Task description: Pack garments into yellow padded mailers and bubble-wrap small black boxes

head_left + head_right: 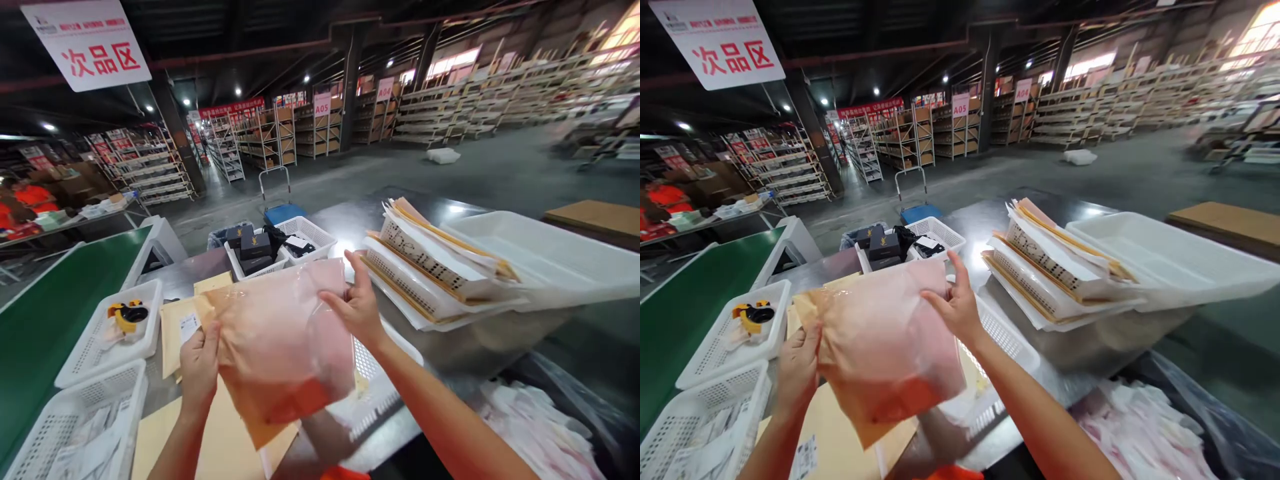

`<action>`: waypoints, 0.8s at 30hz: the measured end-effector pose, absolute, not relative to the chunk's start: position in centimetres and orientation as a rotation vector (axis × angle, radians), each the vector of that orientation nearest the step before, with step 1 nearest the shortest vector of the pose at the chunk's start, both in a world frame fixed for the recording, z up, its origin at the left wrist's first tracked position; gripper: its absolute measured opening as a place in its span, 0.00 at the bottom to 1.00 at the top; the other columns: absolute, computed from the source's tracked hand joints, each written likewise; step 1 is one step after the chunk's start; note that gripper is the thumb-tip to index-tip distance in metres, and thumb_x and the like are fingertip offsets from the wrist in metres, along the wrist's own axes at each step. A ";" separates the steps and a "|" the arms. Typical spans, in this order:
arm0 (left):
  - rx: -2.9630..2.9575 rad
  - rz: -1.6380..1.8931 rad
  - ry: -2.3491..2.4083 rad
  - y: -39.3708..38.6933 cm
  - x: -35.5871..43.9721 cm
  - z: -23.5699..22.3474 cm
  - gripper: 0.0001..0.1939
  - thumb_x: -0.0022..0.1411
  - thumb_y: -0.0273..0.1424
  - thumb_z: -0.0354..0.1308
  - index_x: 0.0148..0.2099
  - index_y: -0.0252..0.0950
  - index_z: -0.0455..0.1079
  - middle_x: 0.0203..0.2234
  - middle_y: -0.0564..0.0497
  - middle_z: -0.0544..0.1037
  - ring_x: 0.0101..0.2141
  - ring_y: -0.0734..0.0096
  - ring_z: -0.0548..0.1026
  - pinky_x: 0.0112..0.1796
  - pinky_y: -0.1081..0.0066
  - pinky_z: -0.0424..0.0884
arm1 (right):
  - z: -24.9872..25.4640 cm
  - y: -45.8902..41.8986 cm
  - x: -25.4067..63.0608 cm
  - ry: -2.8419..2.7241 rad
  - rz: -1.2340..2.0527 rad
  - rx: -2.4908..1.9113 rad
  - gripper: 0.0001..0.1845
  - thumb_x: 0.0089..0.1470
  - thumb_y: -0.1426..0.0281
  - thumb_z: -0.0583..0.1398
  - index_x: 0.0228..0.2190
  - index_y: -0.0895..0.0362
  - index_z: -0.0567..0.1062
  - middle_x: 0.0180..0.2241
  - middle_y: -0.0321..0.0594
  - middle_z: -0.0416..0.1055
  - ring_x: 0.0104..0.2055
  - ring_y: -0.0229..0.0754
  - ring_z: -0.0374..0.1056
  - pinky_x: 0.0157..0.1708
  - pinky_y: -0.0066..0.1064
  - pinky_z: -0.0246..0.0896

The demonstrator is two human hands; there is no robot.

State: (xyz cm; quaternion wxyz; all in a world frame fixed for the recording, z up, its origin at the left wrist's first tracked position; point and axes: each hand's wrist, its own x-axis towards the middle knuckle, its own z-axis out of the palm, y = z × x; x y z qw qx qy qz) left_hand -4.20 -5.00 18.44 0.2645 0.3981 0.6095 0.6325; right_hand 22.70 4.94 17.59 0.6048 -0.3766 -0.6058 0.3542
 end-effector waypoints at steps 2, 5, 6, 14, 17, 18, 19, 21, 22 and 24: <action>1.043 1.747 1.691 -5.2 -4.0 19.1 0.23 0.57 0.49 0.62 0.45 0.35 0.75 0.35 0.47 0.82 0.36 0.63 0.79 0.35 0.71 0.76 | 17.1 4.6 22.9 -1.447 0.638 -0.809 0.45 0.53 0.55 0.64 0.65 0.53 0.52 0.19 0.28 0.65 0.18 0.37 0.57 0.19 0.30 0.58; 1.077 1.823 1.771 -5.5 -3.9 19.8 0.26 0.57 0.45 0.63 0.55 0.38 0.71 0.37 0.48 0.82 0.36 0.66 0.80 0.34 0.73 0.76 | 17.0 4.0 23.4 -1.515 0.342 -0.648 0.18 0.59 0.63 0.60 0.51 0.50 0.72 0.26 0.36 0.74 0.21 0.39 0.63 0.23 0.32 0.63; 1.097 1.832 1.797 -5.6 -4.0 19.9 0.25 0.57 0.44 0.63 0.55 0.39 0.71 0.36 0.49 0.82 0.36 0.66 0.80 0.34 0.73 0.76 | 17.3 3.8 23.6 -1.559 0.294 -0.604 0.11 0.60 0.65 0.59 0.44 0.50 0.76 0.29 0.38 0.76 0.23 0.39 0.66 0.25 0.32 0.64; 1.354 1.588 1.980 -7.6 -5.3 21.6 0.25 0.55 0.47 0.61 0.50 0.38 0.78 0.48 0.46 0.81 0.51 0.54 0.76 0.50 0.60 0.74 | 19.0 3.4 25.3 -1.937 0.589 -0.770 0.34 0.52 0.52 0.66 0.57 0.52 0.71 0.48 0.44 0.74 0.45 0.48 0.72 0.40 0.34 0.72; 1.548 1.311 1.847 -8.3 -5.6 22.4 0.32 0.52 0.45 0.63 0.58 0.40 0.72 0.54 0.47 0.77 0.54 0.54 0.74 0.50 0.62 0.74 | 19.2 3.4 26.2 -1.998 0.630 -0.836 0.33 0.55 0.54 0.63 0.59 0.54 0.69 0.50 0.45 0.74 0.43 0.46 0.72 0.38 0.33 0.72; 1.596 1.246 1.813 -8.4 -5.7 22.5 0.33 0.52 0.43 0.63 0.60 0.40 0.71 0.54 0.47 0.77 0.53 0.55 0.75 0.50 0.63 0.74 | 19.3 3.5 26.4 -2.007 0.629 -0.853 0.33 0.56 0.54 0.63 0.59 0.54 0.69 0.48 0.45 0.75 0.40 0.45 0.72 0.36 0.32 0.71; 1.635 1.198 1.807 -8.4 -5.7 22.7 0.32 0.53 0.43 0.62 0.60 0.40 0.71 0.52 0.46 0.78 0.50 0.57 0.76 0.49 0.63 0.74 | 19.4 3.6 26.6 -2.011 0.618 -0.862 0.32 0.56 0.54 0.63 0.58 0.55 0.70 0.47 0.45 0.75 0.38 0.44 0.72 0.35 0.32 0.71; 1.716 1.143 1.858 -8.3 -5.9 23.0 0.27 0.56 0.42 0.59 0.57 0.40 0.73 0.47 0.46 0.81 0.43 0.59 0.79 0.43 0.64 0.76 | 19.8 3.8 26.8 -2.018 0.555 -0.859 0.27 0.57 0.55 0.62 0.54 0.55 0.73 0.44 0.45 0.76 0.36 0.43 0.72 0.34 0.32 0.70; 1.771 1.125 1.883 -8.2 -6.0 23.1 0.24 0.57 0.42 0.58 0.54 0.40 0.76 0.43 0.46 0.82 0.39 0.61 0.79 0.39 0.65 0.76 | 20.0 3.9 26.9 -2.031 0.509 -0.846 0.23 0.59 0.56 0.61 0.50 0.55 0.76 0.41 0.44 0.77 0.34 0.42 0.71 0.33 0.31 0.69; 1.906 1.094 1.889 -8.1 -6.5 23.4 0.18 0.59 0.41 0.56 0.46 0.40 0.79 0.36 0.47 0.81 0.33 0.64 0.77 0.33 0.68 0.74 | 20.3 4.0 27.1 -2.047 0.397 -0.830 0.16 0.61 0.57 0.59 0.38 0.54 0.80 0.33 0.42 0.75 0.31 0.41 0.69 0.32 0.31 0.67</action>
